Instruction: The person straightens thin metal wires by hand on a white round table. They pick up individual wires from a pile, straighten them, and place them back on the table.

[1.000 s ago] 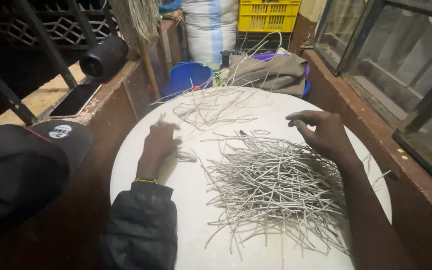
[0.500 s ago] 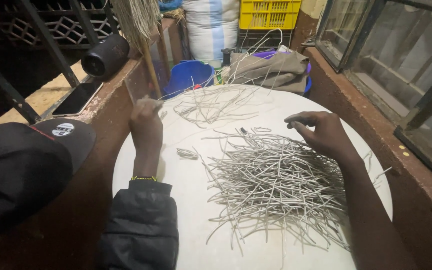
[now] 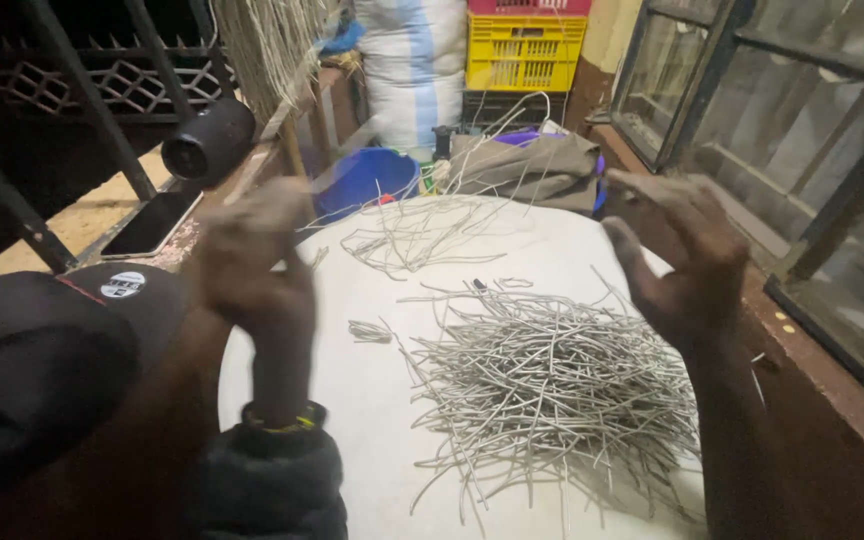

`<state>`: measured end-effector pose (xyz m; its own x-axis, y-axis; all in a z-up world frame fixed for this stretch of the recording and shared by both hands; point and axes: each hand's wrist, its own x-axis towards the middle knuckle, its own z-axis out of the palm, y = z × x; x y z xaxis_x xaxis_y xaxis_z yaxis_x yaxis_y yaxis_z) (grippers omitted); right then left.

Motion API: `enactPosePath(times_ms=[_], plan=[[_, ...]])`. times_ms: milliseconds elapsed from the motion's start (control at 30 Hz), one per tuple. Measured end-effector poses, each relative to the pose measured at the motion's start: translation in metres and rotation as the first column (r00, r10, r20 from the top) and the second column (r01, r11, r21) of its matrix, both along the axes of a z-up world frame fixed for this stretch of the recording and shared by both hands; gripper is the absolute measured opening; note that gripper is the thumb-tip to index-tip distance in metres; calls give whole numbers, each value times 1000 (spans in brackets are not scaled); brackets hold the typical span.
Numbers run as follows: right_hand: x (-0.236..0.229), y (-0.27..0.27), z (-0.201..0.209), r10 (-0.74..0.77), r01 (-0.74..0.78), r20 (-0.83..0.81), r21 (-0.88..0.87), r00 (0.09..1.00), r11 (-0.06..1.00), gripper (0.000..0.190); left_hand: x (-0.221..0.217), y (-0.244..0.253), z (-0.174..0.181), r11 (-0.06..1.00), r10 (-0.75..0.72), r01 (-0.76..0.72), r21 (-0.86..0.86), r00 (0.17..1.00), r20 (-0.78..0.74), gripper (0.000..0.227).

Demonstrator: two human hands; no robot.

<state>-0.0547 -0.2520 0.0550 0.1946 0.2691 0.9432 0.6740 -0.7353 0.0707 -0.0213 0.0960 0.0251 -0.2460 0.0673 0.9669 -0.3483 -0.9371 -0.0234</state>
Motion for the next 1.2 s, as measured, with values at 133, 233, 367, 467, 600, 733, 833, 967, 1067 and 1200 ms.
enactPosePath(times_ms=[133, 233, 367, 467, 600, 733, 833, 967, 1067, 1200], plan=[[-40, 52, 44, 7, -12, -27, -197, 1000, 980, 60, -43, -79, 22, 488, -871, 805, -337, 424, -249, 3], [-13, 56, 37, 136, -177, -130, -390, 982, 904, 40, -54, -98, 26, 800, -371, 444, 404, 895, -250, 4], [17, 29, 9, 195, -318, -343, -349, 919, 882, 30, -34, -94, 5, 789, -349, 467, 400, 876, -334, 17], [17, 12, 11, 206, -338, -387, -313, 899, 887, 26, -23, -87, -1, 637, -512, 730, 249, 642, -570, 23], [15, -3, 11, 205, -340, -379, -334, 902, 879, 17, -15, -73, 10, 207, -614, 976, -64, 79, -785, 21], [-9, 11, 25, 339, -471, -478, -186, 810, 863, 9, -37, -74, 39, -13, -520, 955, -295, -259, -814, 23], [-15, 11, 23, 289, -438, -528, -179, 798, 881, 14, -47, -78, 54, 161, -446, 975, -152, -66, -892, 14], [-17, 22, 9, 140, -197, -229, -251, 963, 948, 10, -47, -87, 47, 515, -329, 843, 157, 363, -871, 13], [-11, 29, -5, 13, -27, -123, -118, 992, 993, 10, -31, -100, 32, 664, -370, 714, 223, 573, -731, 17], [-4, 47, -35, -371, 366, 95, 71, 924, 928, 15, -14, -134, 2, 899, -148, 302, 316, 891, -429, 9]])
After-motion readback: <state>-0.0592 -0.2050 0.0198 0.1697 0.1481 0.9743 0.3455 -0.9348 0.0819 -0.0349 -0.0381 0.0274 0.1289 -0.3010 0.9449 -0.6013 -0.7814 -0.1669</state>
